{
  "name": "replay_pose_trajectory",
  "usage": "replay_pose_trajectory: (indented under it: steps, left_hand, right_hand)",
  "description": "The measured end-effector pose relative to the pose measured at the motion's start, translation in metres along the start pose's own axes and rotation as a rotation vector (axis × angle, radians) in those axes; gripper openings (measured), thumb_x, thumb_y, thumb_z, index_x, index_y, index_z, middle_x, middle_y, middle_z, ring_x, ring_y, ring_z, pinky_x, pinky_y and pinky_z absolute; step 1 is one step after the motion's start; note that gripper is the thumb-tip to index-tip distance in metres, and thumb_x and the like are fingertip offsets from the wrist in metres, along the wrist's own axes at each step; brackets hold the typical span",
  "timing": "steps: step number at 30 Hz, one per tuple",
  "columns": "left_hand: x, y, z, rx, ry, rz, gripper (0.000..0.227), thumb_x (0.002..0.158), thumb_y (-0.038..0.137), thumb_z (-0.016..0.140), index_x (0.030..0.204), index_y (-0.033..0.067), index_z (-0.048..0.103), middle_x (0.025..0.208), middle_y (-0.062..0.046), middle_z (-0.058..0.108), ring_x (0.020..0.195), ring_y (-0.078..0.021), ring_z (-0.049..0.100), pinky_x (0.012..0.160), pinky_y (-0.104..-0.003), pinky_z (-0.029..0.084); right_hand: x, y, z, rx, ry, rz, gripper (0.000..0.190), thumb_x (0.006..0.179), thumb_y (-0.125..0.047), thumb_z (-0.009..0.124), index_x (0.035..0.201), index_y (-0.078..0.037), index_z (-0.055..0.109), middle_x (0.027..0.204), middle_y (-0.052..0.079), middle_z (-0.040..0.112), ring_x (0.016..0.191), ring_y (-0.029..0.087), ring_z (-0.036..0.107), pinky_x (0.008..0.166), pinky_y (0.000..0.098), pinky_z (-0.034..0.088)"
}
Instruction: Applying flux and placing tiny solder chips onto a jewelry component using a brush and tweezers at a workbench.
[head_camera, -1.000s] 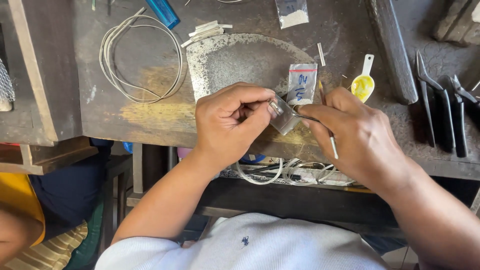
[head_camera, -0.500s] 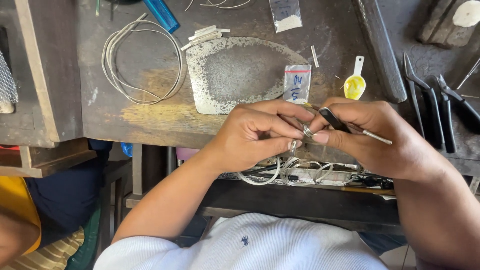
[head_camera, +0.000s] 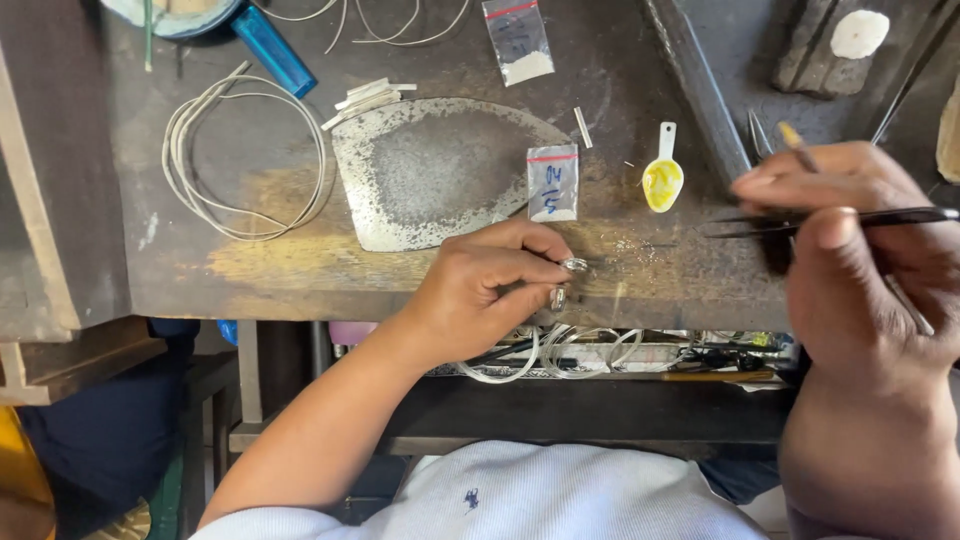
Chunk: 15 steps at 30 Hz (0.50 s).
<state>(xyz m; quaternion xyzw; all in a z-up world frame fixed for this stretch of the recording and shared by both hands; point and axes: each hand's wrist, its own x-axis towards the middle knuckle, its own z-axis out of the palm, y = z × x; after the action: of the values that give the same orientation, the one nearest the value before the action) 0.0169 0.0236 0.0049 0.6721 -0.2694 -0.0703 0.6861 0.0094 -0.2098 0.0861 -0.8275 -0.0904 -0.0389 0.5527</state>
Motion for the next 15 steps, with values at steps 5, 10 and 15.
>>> replay_pose_trajectory:
  steps: [5,10,15]
  left_hand:
    - [0.003,0.000,0.003,0.114,-0.013,0.054,0.009,0.079,-0.004,0.058,0.086,-0.0007,0.062,0.093,-0.014,0.060,0.086,-0.0244,0.062,0.076,-0.031,0.053]
    - [0.004,-0.001,0.003,0.204,-0.025,0.089,0.006,0.080,-0.002,0.060,0.085,0.0012,0.062,0.091,-0.011,0.060,0.084,-0.0237,0.062,0.074,-0.030,0.052]
    - [0.002,-0.003,0.004,0.217,-0.021,0.108,0.006,0.081,-0.001,0.060,0.086,0.0029,0.061,0.092,-0.011,0.060,0.085,-0.0245,0.062,0.073,-0.031,0.053]
  right_hand:
    - [-0.006,0.022,-0.005,0.059,0.156,0.140,0.049,0.095,-0.033,0.038,0.096,0.014,0.051,0.078,0.022,0.048,0.062,0.027,0.054,0.062,0.0312,0.049]
    - [0.002,0.029,0.014,0.487,0.191,0.234,0.026,0.079,0.004,0.057,0.104,0.009,0.049,0.097,0.021,0.058,0.085,0.029,0.066,0.079,0.0295,0.062]
    - [0.008,0.038,0.019,-0.183,0.086,-0.140,0.013,0.086,0.012,0.066,0.095,0.013,0.057,0.094,0.025,0.059,0.082,0.026,0.059,0.076,0.0297,0.046]
